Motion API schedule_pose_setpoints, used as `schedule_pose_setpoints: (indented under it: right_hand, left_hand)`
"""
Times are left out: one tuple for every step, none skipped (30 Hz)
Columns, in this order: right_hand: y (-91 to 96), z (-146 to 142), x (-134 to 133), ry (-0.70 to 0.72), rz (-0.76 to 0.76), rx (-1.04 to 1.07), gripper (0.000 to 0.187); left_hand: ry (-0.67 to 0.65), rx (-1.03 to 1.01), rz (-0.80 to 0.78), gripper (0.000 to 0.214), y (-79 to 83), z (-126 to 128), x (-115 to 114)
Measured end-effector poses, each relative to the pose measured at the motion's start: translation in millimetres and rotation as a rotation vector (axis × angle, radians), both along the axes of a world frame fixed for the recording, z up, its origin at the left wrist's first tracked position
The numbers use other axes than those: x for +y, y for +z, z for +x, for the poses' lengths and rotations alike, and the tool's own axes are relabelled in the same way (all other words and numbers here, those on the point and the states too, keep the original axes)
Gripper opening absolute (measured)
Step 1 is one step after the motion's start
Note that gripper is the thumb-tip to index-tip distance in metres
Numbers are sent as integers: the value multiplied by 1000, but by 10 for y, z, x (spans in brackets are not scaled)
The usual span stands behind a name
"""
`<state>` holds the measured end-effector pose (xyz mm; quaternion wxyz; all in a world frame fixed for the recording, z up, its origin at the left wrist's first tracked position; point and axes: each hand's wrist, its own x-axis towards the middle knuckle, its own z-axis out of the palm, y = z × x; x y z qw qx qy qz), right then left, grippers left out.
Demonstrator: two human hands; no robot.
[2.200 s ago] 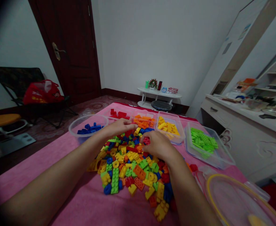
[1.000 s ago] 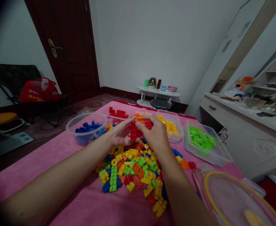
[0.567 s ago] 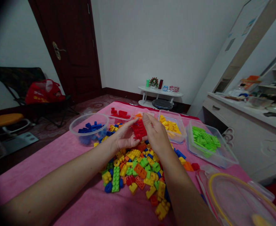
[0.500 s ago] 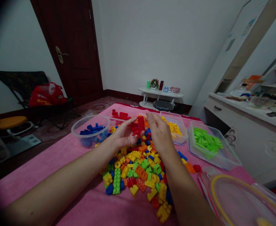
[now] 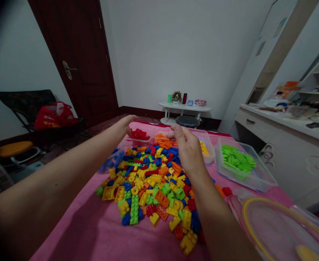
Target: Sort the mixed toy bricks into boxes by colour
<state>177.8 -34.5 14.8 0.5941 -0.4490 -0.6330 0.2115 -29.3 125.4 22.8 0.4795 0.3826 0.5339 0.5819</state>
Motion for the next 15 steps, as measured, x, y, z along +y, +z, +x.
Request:
schedule_pose_setpoints:
  right_hand:
    - [-1, 10, 10, -1, -2, -7, 51]
    - [-6, 20, 22, -4, -9, -24, 50]
    - [-15, 28, 35, -4, -23, -61, 48]
    - [-29, 35, 49, 1, -42, -117, 45]
    - [-49, 40, 62, 9, -63, -187, 39]
    - [-73, 43, 73, 18, -87, -267, 33]
    - [-102, 43, 81, 27, -116, -356, 26]
    - [-132, 42, 85, 36, -149, -448, 20]
    - [-163, 40, 85, 44, -186, -540, 16]
    - [-193, 36, 83, 48, -226, -629, 15]
    - [-221, 33, 79, 53, -265, -719, 16]
    - [-245, 29, 73, 59, -300, -804, 18]
    - [-264, 24, 67, 66, -329, -875, 20]
    - [-278, 19, 61, 73, -355, -932, 22]
    - [-287, 13, 56, 77, -377, -972, 24]
  left_hand:
    - [7, 77, -24, 16, -5, 21, -30]
    - [18, 134, -35, 16, -9, 55, -76]
    - [19, 178, -25, 15, -15, 100, -138]
    - [-11, 198, 16, 15, -25, 151, -212]
    - [-58, 211, 60, 16, -43, 206, -296]
    - [-117, 227, 103, 19, -69, 260, -388]
    - [-223, 267, 161, 22, -106, 310, -481]
    - [-330, 299, 209, 24, -151, 352, -571]
    - [-438, 328, 254, 25, -204, 384, -654]
    - [-518, 368, 284, 24, -260, 405, -725]
    - [-577, 428, 306, 23, -315, 413, -782]
    - [-615, 506, 324, 22, -365, 407, -825]
    - [-648, 600, 334, 21, -405, 388, -856]
    - [-684, 705, 340, 20, -433, 357, -879]
    - [-732, 809, 337, 19, -446, 316, -897]
